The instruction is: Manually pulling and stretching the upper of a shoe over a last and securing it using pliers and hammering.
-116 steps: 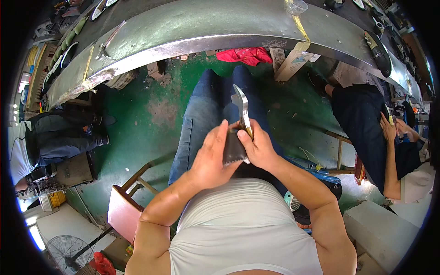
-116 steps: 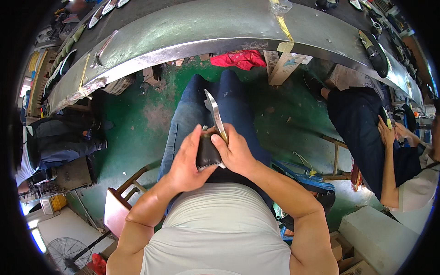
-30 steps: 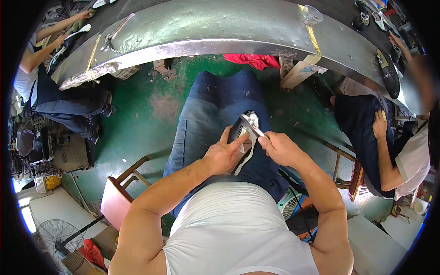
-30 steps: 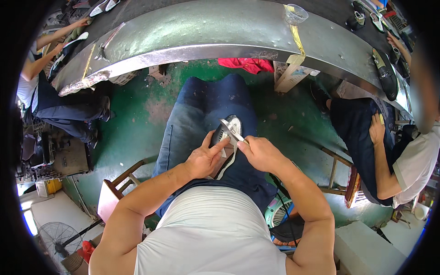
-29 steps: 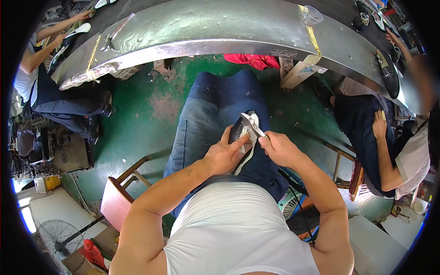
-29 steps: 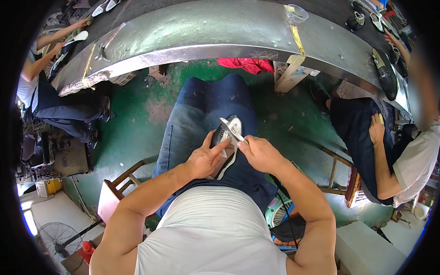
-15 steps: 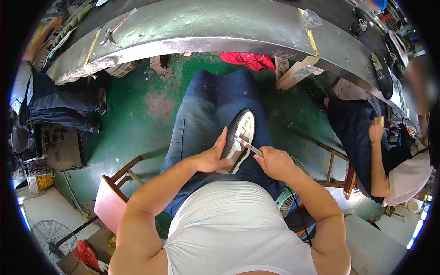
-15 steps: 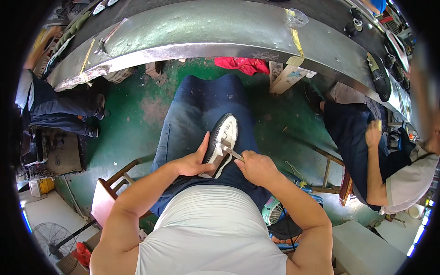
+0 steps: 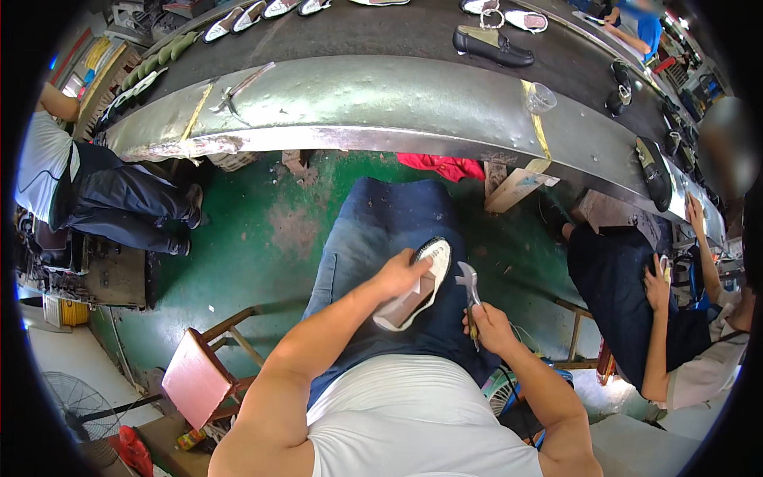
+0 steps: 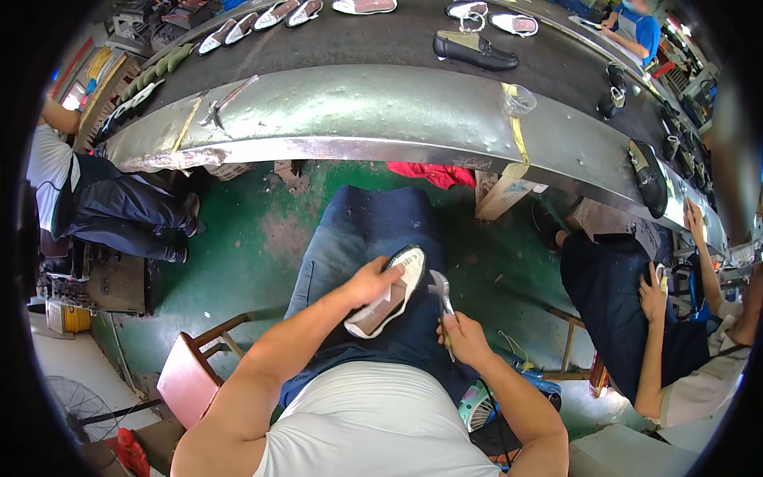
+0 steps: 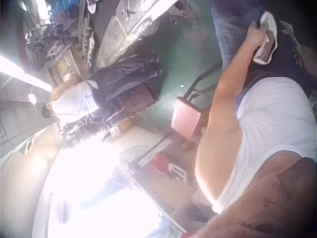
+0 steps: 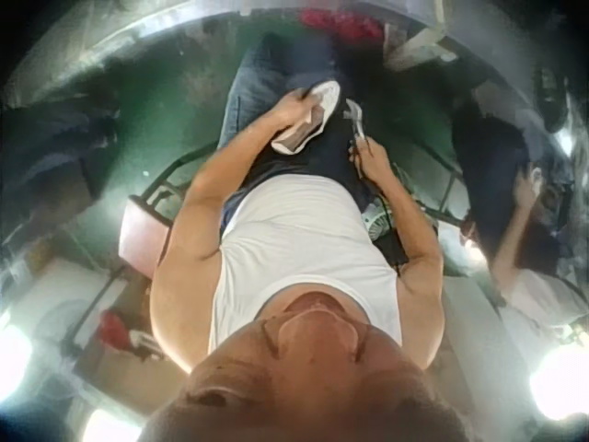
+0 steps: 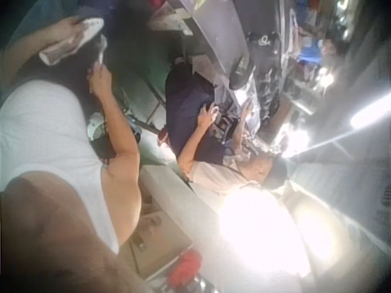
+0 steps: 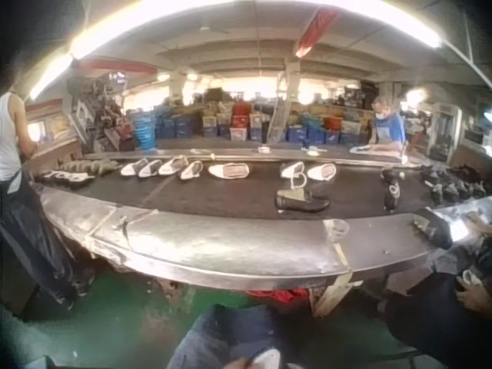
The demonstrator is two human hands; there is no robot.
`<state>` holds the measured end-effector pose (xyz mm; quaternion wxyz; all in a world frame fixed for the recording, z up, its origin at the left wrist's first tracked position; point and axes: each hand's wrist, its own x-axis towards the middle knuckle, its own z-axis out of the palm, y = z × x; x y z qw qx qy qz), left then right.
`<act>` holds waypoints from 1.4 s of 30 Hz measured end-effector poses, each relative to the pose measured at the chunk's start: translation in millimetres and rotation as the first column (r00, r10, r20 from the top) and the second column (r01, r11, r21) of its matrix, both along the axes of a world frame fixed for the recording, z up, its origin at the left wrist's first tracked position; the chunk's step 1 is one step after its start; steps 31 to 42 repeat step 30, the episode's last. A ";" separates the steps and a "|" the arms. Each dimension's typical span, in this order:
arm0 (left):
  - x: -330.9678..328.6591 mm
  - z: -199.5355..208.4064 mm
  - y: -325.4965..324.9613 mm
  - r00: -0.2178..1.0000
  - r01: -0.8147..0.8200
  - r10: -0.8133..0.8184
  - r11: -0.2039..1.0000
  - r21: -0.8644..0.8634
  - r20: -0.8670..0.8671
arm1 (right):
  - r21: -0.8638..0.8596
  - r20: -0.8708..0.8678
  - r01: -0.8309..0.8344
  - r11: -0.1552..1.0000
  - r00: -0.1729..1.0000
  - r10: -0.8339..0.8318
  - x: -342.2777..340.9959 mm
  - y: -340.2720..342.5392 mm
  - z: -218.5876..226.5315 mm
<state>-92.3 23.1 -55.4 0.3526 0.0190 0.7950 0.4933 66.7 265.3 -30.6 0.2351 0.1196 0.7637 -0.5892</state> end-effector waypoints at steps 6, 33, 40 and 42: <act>11.7 69.1 -35.3 0.833 -0.519 -0.133 0.148 0.842 0.536 | -0.222 0.209 0.321 0.921 0.938 -0.277 2.5 2.6 3.6; 46.0 9.5 -62.9 0.984 0.090 -0.138 0.932 0.351 0.115 | 0.571 -0.010 -0.357 0.739 0.898 0.441 -15.8 -43.9 58.2; 46.0 9.5 -62.9 0.984 0.090 -0.138 0.932 0.351 0.115 | 0.571 -0.010 -0.357 0.739 0.898 0.441 -15.8 -43.9 58.2; 46.0 9.5 -62.9 0.984 0.090 -0.138 0.932 0.351 0.115 | 0.571 -0.010 -0.357 0.739 0.898 0.441 -15.8 -43.9 58.2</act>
